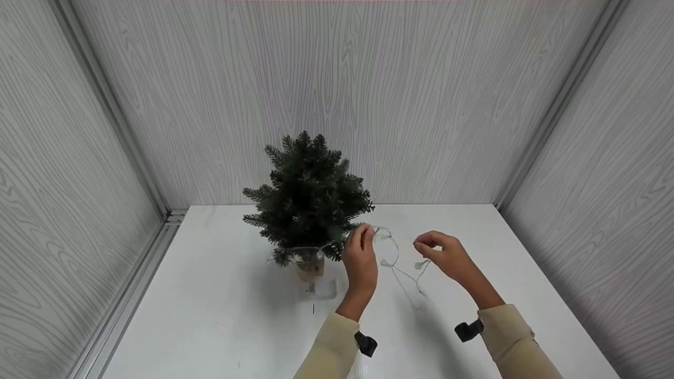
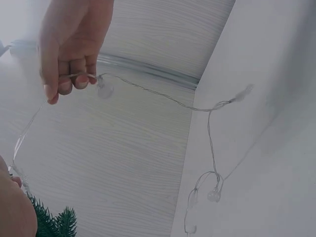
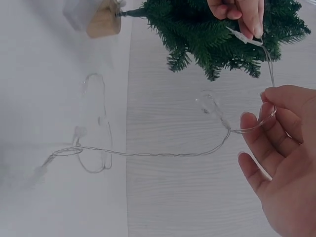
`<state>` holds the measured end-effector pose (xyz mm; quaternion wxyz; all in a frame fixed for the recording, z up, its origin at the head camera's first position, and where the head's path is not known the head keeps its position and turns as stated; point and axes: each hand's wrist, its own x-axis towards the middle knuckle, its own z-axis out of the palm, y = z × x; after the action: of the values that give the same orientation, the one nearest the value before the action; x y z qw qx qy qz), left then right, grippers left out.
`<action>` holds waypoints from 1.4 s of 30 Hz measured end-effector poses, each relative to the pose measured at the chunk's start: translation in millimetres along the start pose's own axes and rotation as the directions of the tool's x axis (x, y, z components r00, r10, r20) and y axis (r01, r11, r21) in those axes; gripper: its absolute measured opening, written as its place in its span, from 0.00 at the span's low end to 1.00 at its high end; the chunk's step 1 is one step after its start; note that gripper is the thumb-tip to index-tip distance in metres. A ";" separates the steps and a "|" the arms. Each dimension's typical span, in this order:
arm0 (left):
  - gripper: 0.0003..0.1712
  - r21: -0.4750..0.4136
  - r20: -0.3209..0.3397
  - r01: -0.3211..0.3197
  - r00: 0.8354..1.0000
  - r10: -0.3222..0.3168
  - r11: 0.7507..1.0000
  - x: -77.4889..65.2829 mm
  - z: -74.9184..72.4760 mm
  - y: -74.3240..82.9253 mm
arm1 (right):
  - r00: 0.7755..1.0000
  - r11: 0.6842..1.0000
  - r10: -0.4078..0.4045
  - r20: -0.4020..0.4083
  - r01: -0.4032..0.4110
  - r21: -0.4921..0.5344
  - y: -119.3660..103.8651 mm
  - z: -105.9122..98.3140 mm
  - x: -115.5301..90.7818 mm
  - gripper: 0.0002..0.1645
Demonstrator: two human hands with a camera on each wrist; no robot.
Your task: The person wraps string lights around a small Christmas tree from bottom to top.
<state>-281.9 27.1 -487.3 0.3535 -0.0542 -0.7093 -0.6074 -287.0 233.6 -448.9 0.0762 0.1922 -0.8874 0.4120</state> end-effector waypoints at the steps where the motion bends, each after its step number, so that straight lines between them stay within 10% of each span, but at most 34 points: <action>1: 0.13 -0.004 0.002 0.002 1.000 -0.002 1.000 0.0 0.2 0.1 | 1.000 1.000 -0.001 0.006 0.001 -0.007 2.0 -2.6 -1.2 0.09; 18: 0.13 -0.069 0.025 0.048 0.999 -0.047 0.996 1.6 -0.4 2.5 | 0.997 0.983 -0.061 0.038 0.067 -0.171 29.7 -41.2 -21.0 0.06; 30: 0.13 -0.043 0.024 0.069 0.997 -0.068 0.997 0.3 2.8 0.1 | 0.999 0.970 0.041 -0.032 -0.047 -0.239 60.0 -71.4 -35.5 0.10; 42: 0.22 0.070 0.041 0.054 0.998 -0.057 0.996 -2.2 2.9 -1.2 | 0.959 0.992 0.084 -0.271 -0.053 0.117 17.7 -81.8 -9.3 0.15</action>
<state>-282.1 30.1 -489.6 0.3229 -0.0352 -0.7385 -0.5909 -287.6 308.8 -410.9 0.1737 0.1061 -0.8507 0.4847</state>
